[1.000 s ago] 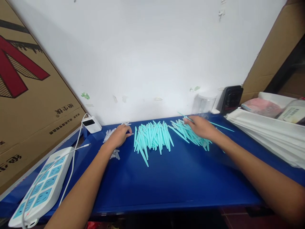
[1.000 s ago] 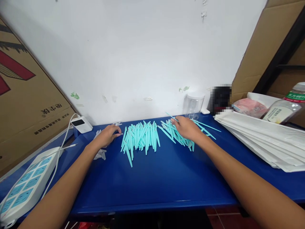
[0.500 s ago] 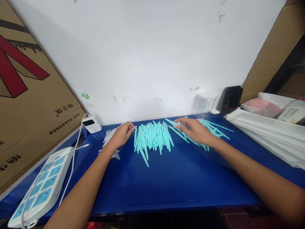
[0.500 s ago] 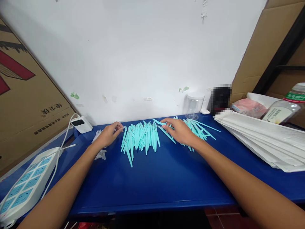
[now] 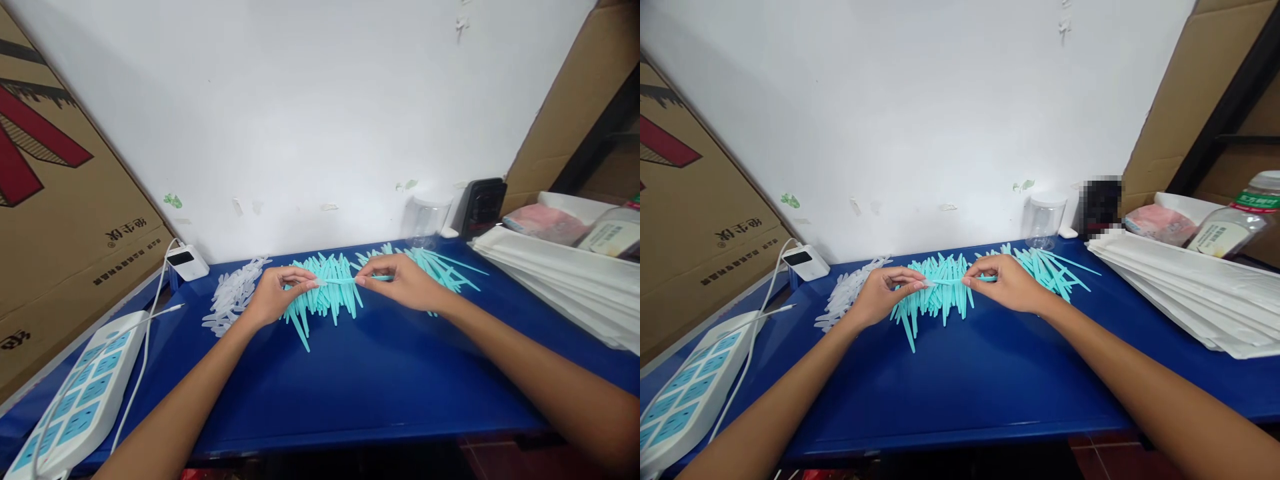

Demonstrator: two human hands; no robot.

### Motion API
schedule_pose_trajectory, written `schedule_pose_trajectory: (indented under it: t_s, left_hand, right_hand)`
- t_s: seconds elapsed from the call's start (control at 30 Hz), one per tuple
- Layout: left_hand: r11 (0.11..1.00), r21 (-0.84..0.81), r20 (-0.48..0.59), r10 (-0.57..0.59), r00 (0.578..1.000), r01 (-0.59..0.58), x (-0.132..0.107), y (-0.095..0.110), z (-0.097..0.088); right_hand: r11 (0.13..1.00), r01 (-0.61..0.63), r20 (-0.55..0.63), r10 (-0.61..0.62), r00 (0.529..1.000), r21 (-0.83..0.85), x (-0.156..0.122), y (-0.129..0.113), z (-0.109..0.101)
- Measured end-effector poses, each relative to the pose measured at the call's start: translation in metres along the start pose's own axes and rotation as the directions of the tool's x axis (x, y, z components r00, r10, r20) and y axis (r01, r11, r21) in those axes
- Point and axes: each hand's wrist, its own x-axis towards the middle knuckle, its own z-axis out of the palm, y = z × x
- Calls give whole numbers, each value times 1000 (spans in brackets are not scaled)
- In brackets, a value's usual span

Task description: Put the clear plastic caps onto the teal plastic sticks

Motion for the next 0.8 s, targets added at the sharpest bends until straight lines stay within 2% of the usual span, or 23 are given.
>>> schedule_pose_trajectory:
  t_s: [0.27, 0.4, 0.5, 0.57, 0.6, 0.67, 0.73, 0.8]
  left_hand:
    - [998, -61, 16, -4, 1000, 5, -7, 4, 11]
    - [997, -69, 15, 17, 1000, -16, -11, 4, 20]
    - [989, 107, -25, 104, 994, -101, -10, 3, 18]
    - [922, 354, -63, 190, 980, -156, -7, 0, 10]
    - [853, 496, -82, 231, 969, -161, -5, -2, 3]
    - [694, 716, -118, 228, 967, -76, -2, -9, -14]
    - [547, 834, -187, 148, 971, 77, 1, -15, -33]
    - [442, 879, -224, 54, 973, 178, 3, -20, -48]
  right_hand:
    - [1000, 4, 75, -7, 997, 28, -3, -8, 9]
    - [996, -55, 146, 44, 988, 70, -7, -14, 21]
    - [998, -70, 168, 70, 983, -5, -7, -17, 21]
    - [977, -91, 64, 105, 992, -191, -5, -12, 14]
    - [942, -128, -15, 130, 991, -310, -3, -8, 8]
    - [790, -264, -181, 196, 964, -553, 0, 5, -5]
    - [602, -390, -263, 292, 920, -697, 3, 19, -17]
    - [492, -441, -282, 365, 887, -750, 4, 29, -23]
